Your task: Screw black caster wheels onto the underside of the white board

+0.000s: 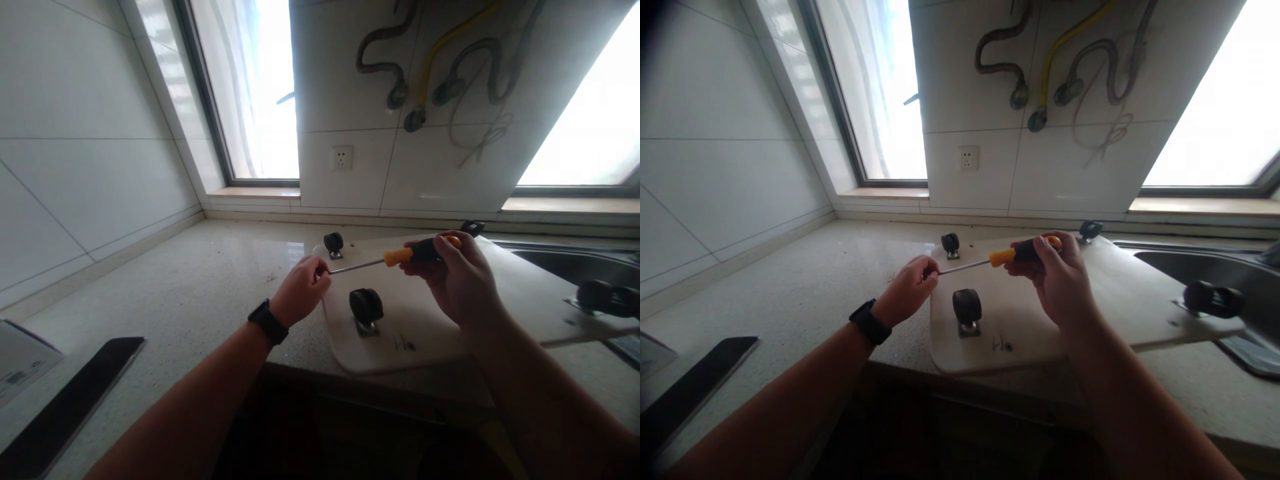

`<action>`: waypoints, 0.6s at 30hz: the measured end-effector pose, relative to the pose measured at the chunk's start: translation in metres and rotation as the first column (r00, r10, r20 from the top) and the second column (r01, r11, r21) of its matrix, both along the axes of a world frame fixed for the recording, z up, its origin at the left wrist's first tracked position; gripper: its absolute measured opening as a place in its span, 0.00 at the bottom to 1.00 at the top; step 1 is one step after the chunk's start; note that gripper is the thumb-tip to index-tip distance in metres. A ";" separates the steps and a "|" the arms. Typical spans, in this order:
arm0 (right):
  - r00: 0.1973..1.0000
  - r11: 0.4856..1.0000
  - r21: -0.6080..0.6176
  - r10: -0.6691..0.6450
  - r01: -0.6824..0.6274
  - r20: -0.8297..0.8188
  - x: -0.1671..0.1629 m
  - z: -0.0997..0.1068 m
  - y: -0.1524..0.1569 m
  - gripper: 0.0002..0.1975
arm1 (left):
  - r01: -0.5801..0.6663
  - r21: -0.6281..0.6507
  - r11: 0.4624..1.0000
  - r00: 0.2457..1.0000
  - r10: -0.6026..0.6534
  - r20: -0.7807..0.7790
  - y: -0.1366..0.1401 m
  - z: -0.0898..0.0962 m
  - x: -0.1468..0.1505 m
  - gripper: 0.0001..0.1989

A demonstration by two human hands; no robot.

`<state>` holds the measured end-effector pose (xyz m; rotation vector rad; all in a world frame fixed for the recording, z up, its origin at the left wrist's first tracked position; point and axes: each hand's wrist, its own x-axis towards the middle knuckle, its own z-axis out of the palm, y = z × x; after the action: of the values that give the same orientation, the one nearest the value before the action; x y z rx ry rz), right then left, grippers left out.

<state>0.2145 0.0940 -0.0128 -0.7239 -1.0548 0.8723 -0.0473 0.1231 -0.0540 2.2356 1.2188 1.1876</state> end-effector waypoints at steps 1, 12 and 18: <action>1.000 1.000 0.002 0.007 -0.007 0.001 0.000 0.000 0.000 0.17 | -0.011 0.000 1.000 1.000 0.011 0.008 0.000 0.001 0.001 0.05; 0.999 0.999 0.008 0.041 -0.041 -0.023 0.000 0.001 0.001 0.13 | 0.039 -0.093 0.995 0.987 -0.025 0.156 -0.005 0.005 0.000 0.08; 0.998 0.999 0.019 0.046 -0.046 -0.036 0.003 -0.002 0.002 0.14 | 0.115 -0.195 0.974 0.950 -0.050 0.309 -0.003 0.001 -0.001 0.09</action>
<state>0.2177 0.0963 -0.0147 -0.6686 -1.0494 0.9109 -0.0480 0.1205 -0.0535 1.8513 1.0630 1.2485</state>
